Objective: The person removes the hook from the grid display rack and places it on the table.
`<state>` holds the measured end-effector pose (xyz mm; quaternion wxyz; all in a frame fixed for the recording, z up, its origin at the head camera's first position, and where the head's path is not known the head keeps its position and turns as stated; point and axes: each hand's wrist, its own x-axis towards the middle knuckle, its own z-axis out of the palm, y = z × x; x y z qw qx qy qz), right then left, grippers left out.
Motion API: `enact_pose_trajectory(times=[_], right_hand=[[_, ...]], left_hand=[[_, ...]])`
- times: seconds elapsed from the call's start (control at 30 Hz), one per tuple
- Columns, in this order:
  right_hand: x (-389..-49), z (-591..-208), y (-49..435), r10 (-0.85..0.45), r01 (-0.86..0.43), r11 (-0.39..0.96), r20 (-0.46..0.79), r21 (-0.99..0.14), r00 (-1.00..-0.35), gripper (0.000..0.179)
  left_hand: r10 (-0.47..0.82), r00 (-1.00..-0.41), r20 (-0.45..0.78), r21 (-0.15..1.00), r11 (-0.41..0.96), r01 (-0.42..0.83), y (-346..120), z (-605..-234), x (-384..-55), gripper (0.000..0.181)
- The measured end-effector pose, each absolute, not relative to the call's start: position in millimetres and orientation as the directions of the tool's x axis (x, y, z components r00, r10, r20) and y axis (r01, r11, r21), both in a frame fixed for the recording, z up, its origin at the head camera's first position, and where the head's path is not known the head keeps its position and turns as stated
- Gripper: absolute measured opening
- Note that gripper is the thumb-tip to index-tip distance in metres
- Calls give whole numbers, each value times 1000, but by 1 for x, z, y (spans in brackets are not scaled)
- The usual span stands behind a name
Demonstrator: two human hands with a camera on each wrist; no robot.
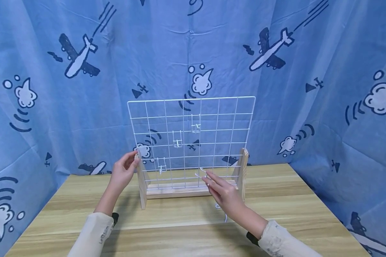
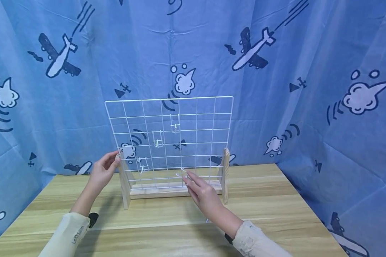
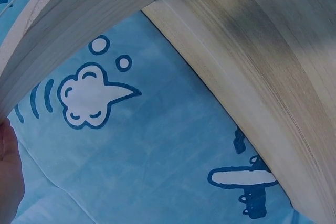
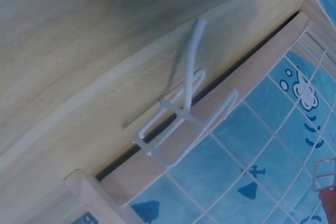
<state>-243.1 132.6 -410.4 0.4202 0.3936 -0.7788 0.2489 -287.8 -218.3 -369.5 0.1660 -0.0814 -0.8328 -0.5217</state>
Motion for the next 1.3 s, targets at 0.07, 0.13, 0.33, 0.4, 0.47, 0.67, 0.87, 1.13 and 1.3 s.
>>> enact_pose_trajectory(times=[0.07,0.13,0.33,0.4,0.47,0.67,0.87,1.13,1.3], right_hand=[[-243,-411,133,-417,-823,566,843,-52,-340,46],[-242,-412,134,-431,-825,564,836,-46,-341,45],[-243,-415,137,-454,-831,555,828,-25,-328,24],[-243,-417,137,-460,-832,555,824,-24,-331,22],[-243,-418,138,-470,-831,556,815,-26,-340,25],[-243,-422,140,-509,-822,568,769,-36,-385,47],[-244,-423,140,-548,-820,572,742,-5,-387,47],[-244,-424,141,-605,-834,551,696,15,-387,47],[-246,-427,141,-633,-855,517,686,30,-359,43]], left_hand=[[-38,-932,361,843,441,309,-218,-369,-288,41],[-37,-930,367,841,441,314,-218,-369,-287,41],[-37,-922,384,834,442,330,-218,-369,-287,39],[-37,-921,388,832,444,332,-218,-370,-288,39],[-38,-921,387,832,445,331,-218,-370,-288,39],[-36,-921,387,828,454,330,-218,-371,-288,40],[-32,-924,380,835,442,328,-219,-370,-288,41],[-32,-928,372,842,433,322,-218,-369,-288,41],[-32,-920,390,834,437,338,-219,-370,-288,41]])
